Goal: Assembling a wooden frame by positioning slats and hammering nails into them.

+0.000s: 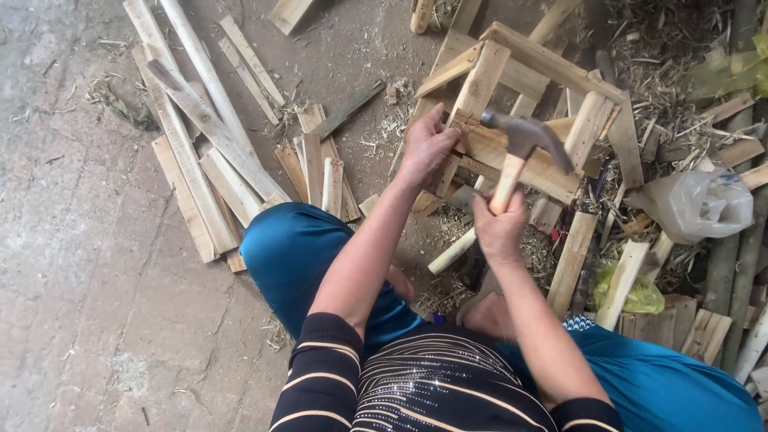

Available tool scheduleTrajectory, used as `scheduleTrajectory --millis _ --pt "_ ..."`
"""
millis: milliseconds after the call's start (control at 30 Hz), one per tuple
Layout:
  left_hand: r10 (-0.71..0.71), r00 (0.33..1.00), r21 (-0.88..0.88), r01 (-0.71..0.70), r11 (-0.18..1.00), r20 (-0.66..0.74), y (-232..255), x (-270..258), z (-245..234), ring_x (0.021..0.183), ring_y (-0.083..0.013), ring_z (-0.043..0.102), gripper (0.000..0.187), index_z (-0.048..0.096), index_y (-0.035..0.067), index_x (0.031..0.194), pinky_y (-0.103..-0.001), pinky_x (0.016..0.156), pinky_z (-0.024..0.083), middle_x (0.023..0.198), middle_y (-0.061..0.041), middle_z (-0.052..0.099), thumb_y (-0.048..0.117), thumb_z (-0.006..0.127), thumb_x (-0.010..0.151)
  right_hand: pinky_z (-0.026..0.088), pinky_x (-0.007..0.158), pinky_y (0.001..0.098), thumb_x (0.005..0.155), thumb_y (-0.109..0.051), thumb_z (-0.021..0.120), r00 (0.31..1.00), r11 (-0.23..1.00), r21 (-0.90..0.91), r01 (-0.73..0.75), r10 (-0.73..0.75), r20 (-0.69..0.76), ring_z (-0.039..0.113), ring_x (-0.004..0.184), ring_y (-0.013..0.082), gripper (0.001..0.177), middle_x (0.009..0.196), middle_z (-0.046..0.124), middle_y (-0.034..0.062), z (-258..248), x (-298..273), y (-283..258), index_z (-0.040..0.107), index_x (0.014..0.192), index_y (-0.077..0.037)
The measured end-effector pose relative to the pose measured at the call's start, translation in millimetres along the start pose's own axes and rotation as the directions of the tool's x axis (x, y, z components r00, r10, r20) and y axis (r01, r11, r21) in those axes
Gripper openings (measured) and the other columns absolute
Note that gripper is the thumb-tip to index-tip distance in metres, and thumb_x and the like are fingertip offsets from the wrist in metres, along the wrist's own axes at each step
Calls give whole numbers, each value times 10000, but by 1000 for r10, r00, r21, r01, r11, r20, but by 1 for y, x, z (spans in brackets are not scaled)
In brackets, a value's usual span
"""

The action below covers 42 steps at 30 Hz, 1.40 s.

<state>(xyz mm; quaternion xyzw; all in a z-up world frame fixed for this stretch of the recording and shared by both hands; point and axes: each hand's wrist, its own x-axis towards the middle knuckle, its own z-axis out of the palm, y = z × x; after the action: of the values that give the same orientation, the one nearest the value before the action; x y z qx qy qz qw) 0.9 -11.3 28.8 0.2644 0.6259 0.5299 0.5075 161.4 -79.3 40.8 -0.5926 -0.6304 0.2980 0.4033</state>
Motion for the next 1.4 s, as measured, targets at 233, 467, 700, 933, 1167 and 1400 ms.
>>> scheduleTrajectory --millis 233,467,700,933,1167,1400 --pt "-11 998 55 7 998 65 2 -6 -1 1100 -291 727 544 708 140 1308 -432 929 570 1024 -116 793 323 735 796 506 615 303 742 14 851 999 997 68 -28 30 -24 642 653 167 338 701 615 91 43 -2 24 582 927 -72" --pt "-75 996 95 71 993 40 11 -13 -2 1203 -337 669 512 711 215 1300 -476 1035 510 1095 -129 781 373 709 813 525 657 322 713 58 763 992 991 134 28 -11 -128 725 734 219 283 766 718 119 63 4 43 607 886 -103" --pt "-106 994 31 105 994 38 10 -12 -3 1058 -309 722 475 736 196 1261 -480 928 538 904 -138 783 296 688 799 528 627 304 725 61 818 977 985 114 126 -103 -187 728 680 247 300 711 716 80 68 2 61 617 844 -127" --pt "-97 993 -168 106 980 60 -25 6 -3 881 -194 654 392 767 126 1160 -377 845 534 803 -83 716 175 691 779 498 567 273 764 73 707 936 958 2 287 -280 -214 655 637 416 242 610 575 160 71 13 51 532 771 -94" --pt "-31 993 -181 51 982 110 -17 -1 -9 839 -173 678 264 783 171 1051 -350 848 536 777 -41 722 175 658 819 538 626 327 752 75 676 928 937 24 350 -343 -144 601 652 482 190 591 552 152 61 15 38 577 730 -85" --pt "-18 997 -241 37 970 77 -23 -2 -5 857 -174 653 181 786 133 963 -366 870 516 812 -49 738 266 677 908 461 1042 409 754 35 740 824 795 -332 508 -561 -82 704 819 389 162 672 662 182 74 23 104 588 705 6"
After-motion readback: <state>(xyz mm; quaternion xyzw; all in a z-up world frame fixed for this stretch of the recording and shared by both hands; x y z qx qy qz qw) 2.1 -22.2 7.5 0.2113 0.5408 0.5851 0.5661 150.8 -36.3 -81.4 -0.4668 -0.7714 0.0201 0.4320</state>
